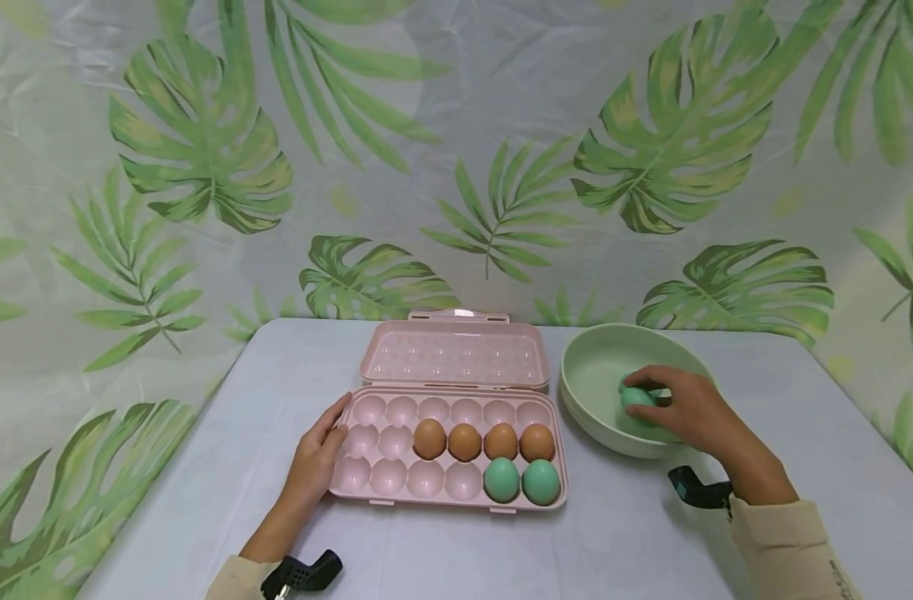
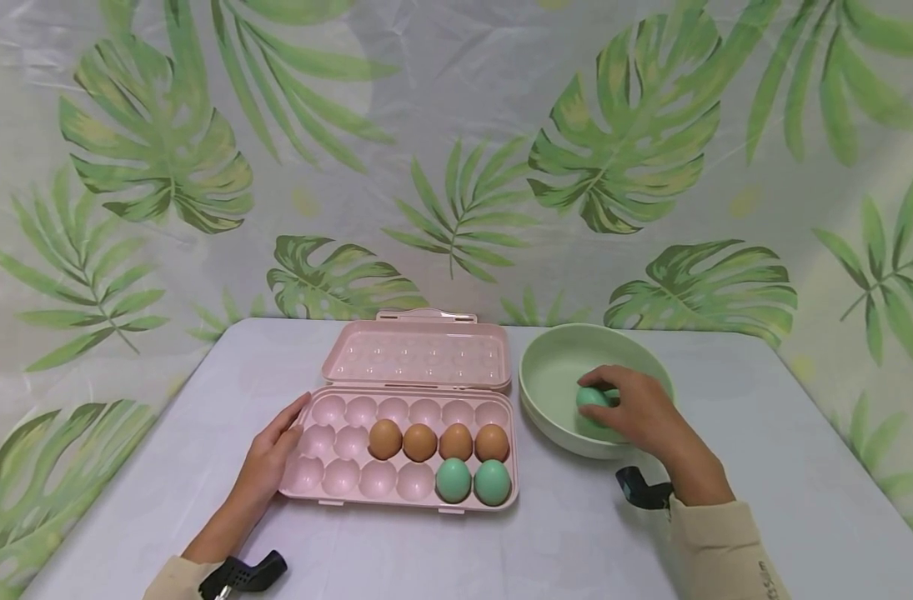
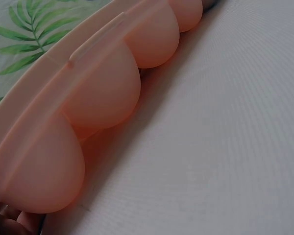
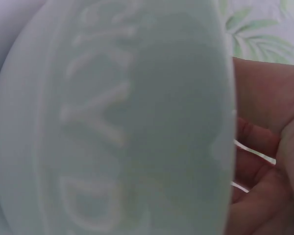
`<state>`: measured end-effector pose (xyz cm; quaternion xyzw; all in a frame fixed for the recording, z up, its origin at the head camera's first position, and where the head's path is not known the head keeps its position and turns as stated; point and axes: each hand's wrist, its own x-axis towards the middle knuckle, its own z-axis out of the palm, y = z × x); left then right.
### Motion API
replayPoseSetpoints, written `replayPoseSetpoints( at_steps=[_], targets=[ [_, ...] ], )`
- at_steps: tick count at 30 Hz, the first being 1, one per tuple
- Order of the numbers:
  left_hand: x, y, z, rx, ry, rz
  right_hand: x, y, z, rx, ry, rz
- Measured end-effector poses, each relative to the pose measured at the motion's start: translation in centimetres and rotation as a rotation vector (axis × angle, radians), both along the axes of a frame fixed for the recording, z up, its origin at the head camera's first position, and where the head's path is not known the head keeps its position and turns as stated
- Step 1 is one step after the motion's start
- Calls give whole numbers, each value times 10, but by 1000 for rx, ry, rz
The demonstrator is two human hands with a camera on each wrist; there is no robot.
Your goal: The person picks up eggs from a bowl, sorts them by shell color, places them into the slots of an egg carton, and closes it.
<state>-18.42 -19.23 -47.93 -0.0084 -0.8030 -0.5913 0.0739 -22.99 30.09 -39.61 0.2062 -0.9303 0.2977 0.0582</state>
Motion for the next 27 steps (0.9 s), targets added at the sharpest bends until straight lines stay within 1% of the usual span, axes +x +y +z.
replayPoseSetpoints(
  at_steps=[10,19,23,27],
  targets=[
    [0,1,2,-3,-10,0,4,-10,4,-48,0,-14],
    [0,1,2,-6,-15,3,6,-19,6,-94,98,-19],
    [1,1,3,-5,-15,14,7,-24,10,-127,97,-14],
    [0,1,2,-11,-14,12,11,-30,14,-150,88,-11]
  ],
)
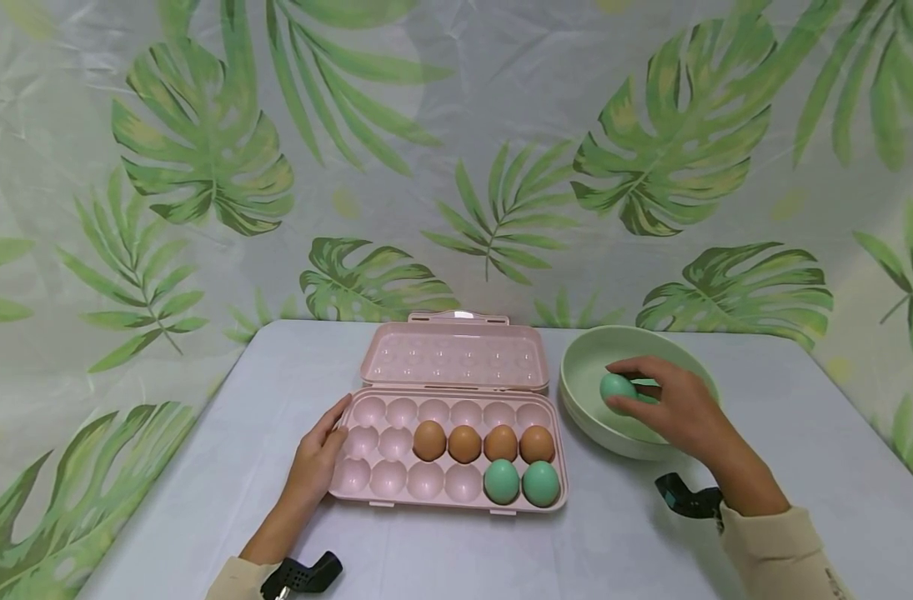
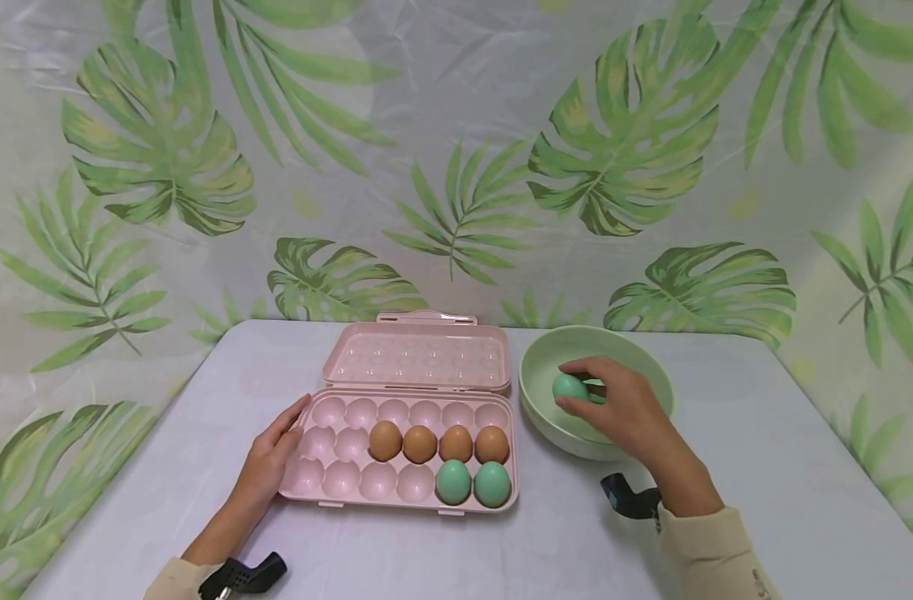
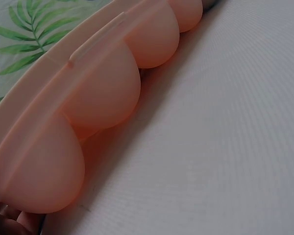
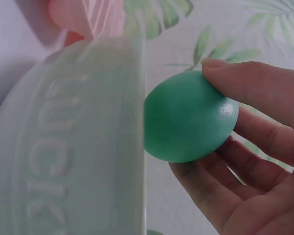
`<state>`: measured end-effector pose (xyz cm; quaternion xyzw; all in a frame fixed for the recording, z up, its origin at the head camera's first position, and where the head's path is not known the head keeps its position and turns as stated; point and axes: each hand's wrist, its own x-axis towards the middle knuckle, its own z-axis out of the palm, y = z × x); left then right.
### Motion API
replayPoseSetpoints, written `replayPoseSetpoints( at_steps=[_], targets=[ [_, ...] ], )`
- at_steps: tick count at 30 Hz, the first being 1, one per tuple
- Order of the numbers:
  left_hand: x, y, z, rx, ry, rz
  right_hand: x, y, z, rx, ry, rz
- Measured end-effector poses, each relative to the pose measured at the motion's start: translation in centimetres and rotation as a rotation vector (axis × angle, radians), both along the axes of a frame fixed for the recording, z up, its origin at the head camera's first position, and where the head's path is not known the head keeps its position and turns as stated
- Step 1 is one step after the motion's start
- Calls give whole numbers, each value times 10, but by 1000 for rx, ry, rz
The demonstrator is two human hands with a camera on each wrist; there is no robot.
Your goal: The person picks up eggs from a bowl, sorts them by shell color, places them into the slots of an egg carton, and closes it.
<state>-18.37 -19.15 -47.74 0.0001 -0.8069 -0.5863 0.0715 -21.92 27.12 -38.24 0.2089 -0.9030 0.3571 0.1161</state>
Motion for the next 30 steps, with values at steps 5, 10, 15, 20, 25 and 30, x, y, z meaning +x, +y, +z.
replayPoseSetpoints(
  at_steps=[5,10,15,20,25,30],
  targets=[
    [-1,-1,0,-9,0,-10,4,-5,4,-38,2,16],
    [1,0,0,3,1,-5,7,-11,7,-100,0,32],
    [0,0,0,11,7,-5,10,-17,9,-133,2,39],
    [0,0,0,13,8,-7,13,-25,11,-148,-3,48],
    [1,0,1,8,9,-5,16,-34,10,-192,2,102],
    [1,0,1,3,-4,4,18,-41,9,-259,-11,170]
  ],
)
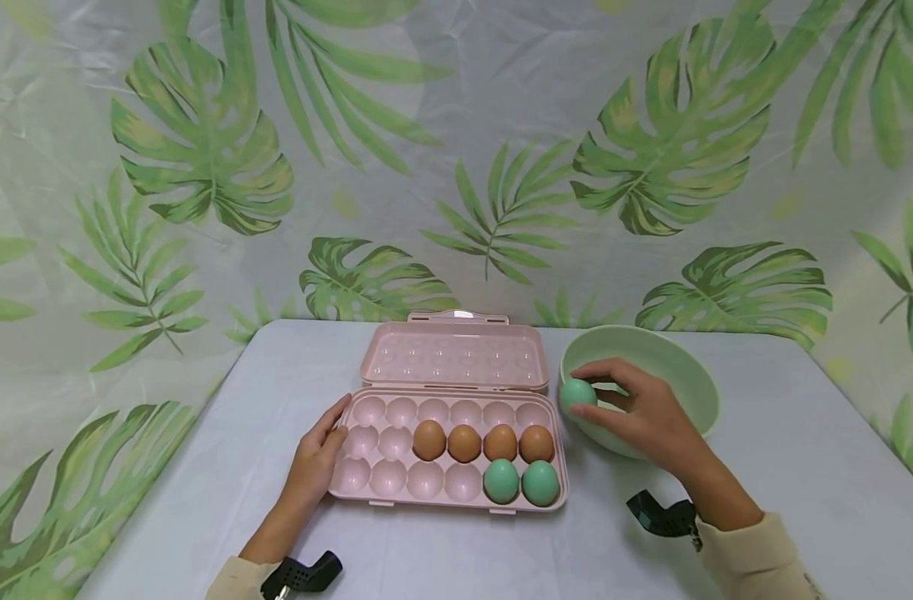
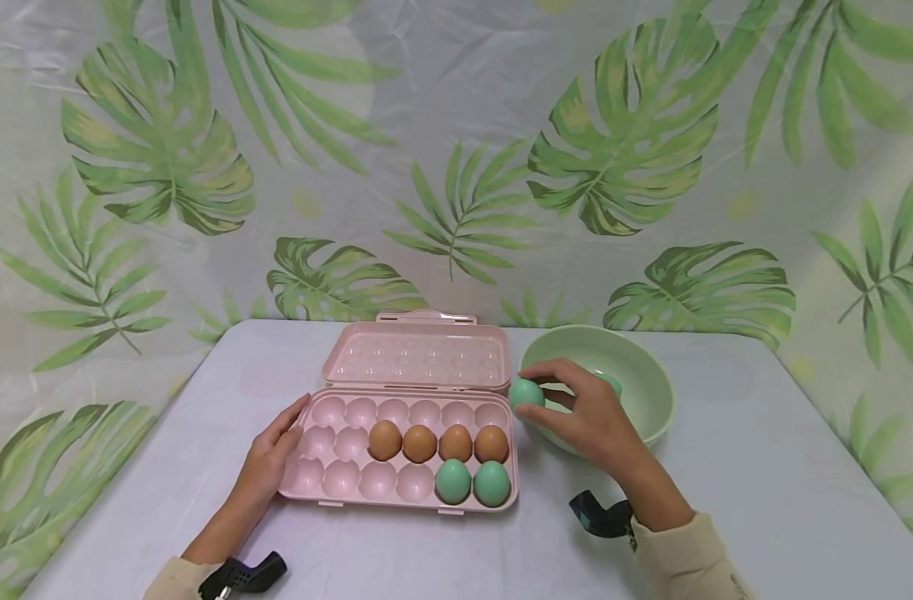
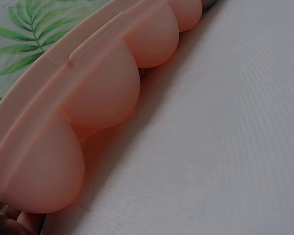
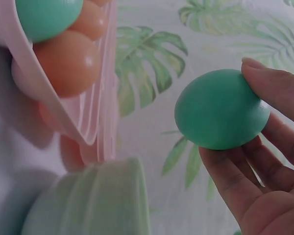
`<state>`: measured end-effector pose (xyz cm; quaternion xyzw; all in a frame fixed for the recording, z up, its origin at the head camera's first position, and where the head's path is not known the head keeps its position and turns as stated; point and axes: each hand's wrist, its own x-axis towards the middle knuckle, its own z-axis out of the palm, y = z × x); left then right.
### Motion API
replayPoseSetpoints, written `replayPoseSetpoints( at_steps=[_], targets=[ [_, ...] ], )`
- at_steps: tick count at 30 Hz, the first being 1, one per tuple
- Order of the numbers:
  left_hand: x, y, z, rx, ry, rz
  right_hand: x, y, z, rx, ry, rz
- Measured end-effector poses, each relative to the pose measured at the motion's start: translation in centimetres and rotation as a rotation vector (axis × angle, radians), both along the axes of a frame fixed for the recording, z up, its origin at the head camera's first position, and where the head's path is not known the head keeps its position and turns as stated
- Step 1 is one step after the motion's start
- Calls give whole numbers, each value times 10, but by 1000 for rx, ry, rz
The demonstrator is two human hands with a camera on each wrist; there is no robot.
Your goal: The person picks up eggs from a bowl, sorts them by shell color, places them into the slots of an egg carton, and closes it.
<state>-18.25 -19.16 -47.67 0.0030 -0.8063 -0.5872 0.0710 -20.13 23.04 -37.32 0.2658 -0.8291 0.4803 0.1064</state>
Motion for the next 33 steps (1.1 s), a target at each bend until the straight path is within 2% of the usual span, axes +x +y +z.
replayPoseSetpoints(
  at_steps=[4,14,24,33],
  targets=[
    [0,0,0,-1,-5,-2,2,-5,0,-41,-30,22],
    [0,0,0,3,-10,-4,6,-11,-2,-82,-79,18],
    [-1,-2,0,-15,0,4,7,-29,-9,-142,-132,85],
    [-1,-1,-2,0,0,5,9,-47,-9,-115,-143,74]
  ],
)
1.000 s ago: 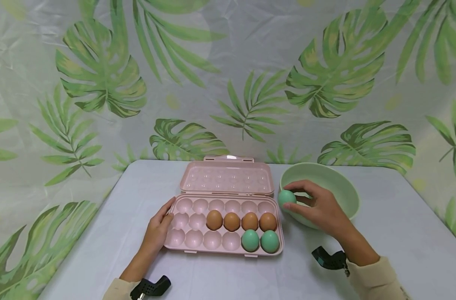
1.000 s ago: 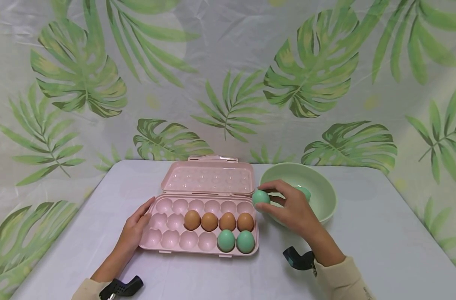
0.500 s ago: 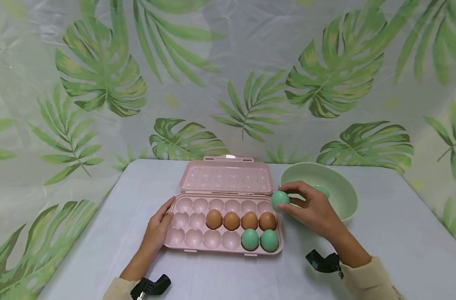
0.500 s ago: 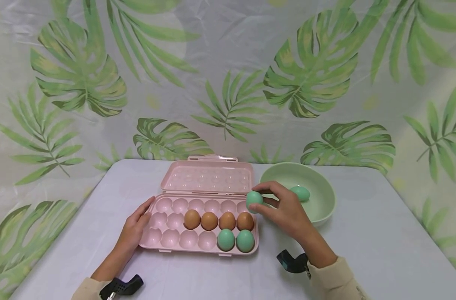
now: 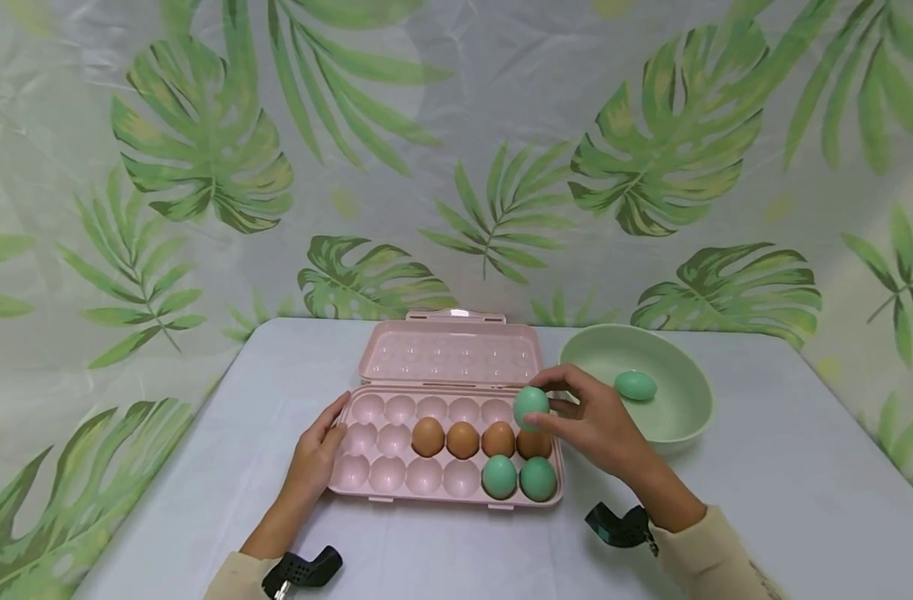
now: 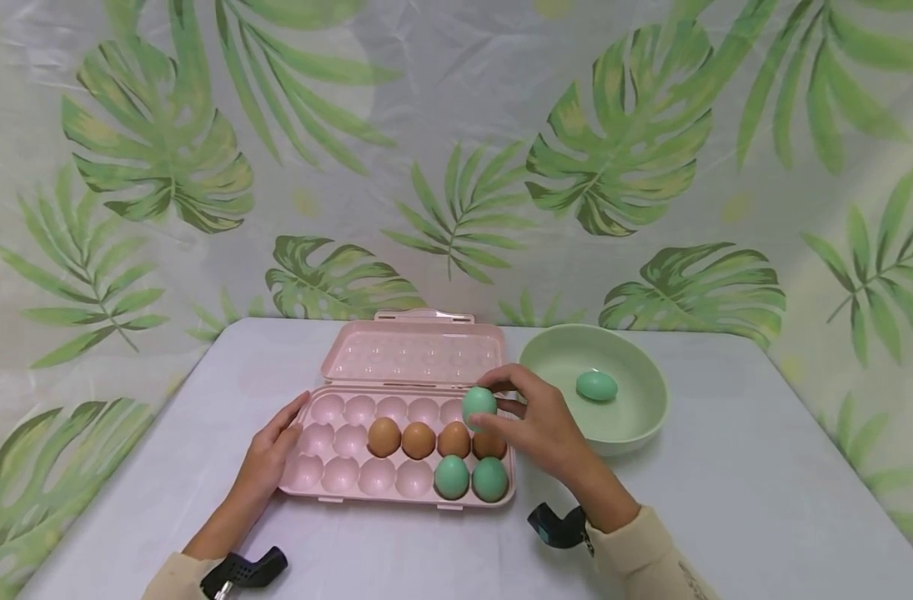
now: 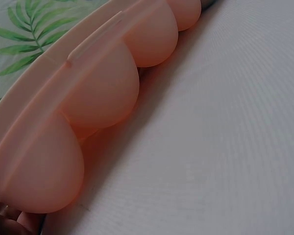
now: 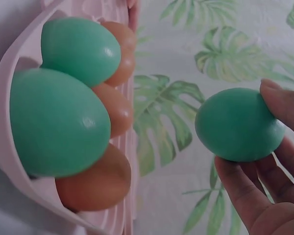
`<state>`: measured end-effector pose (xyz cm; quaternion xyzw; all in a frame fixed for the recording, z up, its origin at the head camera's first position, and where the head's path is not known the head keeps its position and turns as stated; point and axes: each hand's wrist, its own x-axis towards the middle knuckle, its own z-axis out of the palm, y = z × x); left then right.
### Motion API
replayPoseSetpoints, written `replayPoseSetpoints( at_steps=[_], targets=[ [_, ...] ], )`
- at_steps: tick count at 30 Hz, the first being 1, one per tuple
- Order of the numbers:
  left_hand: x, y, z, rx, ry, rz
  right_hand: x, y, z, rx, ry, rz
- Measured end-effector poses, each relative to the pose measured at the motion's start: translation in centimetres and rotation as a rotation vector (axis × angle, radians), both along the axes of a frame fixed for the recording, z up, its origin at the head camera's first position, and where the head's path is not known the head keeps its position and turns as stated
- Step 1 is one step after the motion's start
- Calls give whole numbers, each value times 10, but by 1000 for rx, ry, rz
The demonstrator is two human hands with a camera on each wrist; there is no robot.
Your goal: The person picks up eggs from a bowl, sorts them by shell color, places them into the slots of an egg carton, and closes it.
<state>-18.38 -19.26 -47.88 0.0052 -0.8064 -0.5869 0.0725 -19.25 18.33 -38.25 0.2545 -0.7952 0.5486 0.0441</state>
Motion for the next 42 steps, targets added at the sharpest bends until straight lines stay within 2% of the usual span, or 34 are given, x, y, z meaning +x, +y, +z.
replayPoseSetpoints(
  at_steps=[10,21,25,36,39,42],
  targets=[
    [-2,0,-3,-24,4,16,0,-17,-5,-12,-41,13],
    [-1,-1,0,19,9,16,-1,-41,-5,-62,-32,91],
    [1,0,1,25,10,9,0,-49,-6,-73,-4,124],
    [-1,-2,0,11,20,29,5,-59,-10,-73,1,135],
    [0,-1,3,27,9,26,4,-58,-13,-81,-10,144],
    [4,2,13,45,1,27,3,-59,-15,-74,-23,150]
  ],
)
